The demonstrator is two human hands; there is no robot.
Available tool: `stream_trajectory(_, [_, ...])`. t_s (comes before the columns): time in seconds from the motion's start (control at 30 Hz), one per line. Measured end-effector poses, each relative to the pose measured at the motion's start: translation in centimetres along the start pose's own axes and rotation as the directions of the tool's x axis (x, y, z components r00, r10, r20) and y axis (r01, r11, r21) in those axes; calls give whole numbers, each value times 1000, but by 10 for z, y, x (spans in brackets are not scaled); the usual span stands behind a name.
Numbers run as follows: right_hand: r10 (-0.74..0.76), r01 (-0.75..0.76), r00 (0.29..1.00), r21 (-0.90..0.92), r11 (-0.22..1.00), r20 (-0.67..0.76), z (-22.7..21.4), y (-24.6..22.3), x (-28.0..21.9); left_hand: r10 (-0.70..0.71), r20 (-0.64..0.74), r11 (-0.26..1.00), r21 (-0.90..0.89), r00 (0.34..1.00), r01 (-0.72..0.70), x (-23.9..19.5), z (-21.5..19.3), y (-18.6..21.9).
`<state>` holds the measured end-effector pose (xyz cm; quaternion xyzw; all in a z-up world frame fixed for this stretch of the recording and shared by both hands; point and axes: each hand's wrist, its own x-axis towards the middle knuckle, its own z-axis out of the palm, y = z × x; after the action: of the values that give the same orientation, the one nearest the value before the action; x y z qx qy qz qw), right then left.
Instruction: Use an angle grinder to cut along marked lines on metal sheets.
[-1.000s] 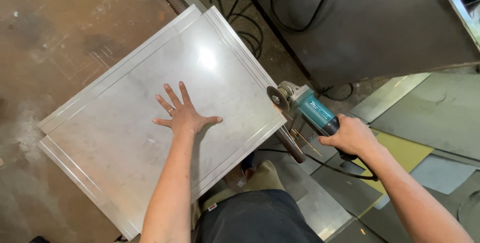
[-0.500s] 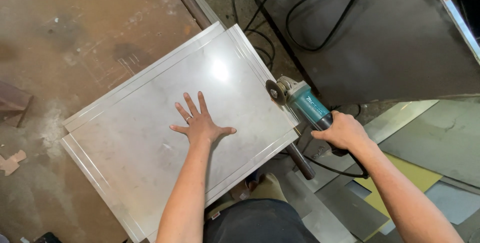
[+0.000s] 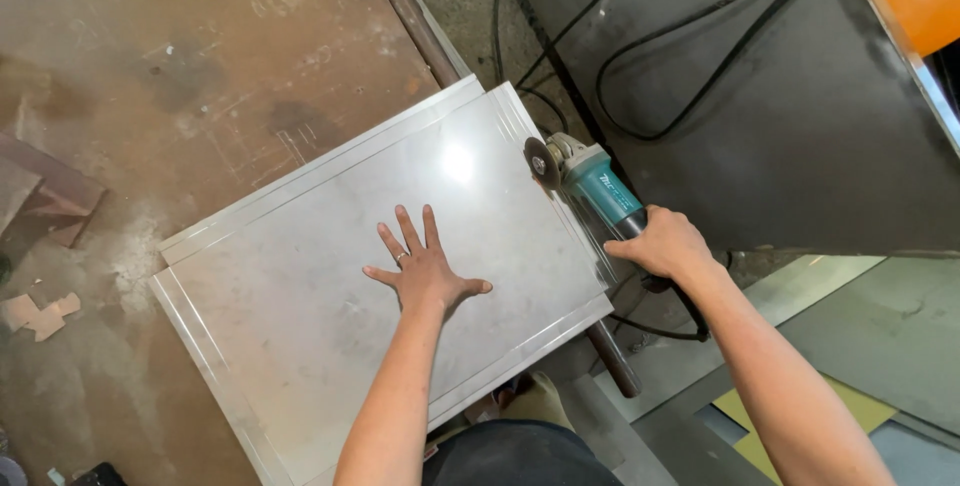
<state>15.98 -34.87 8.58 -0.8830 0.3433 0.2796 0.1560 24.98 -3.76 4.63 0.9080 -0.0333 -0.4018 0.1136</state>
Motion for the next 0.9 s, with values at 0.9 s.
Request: stream_trajectory(0.9, [-123, 128, 987, 48, 991, -106, -25, -78, 65, -2, 46, 1000, 20, 999, 1, 3, -2, 0])
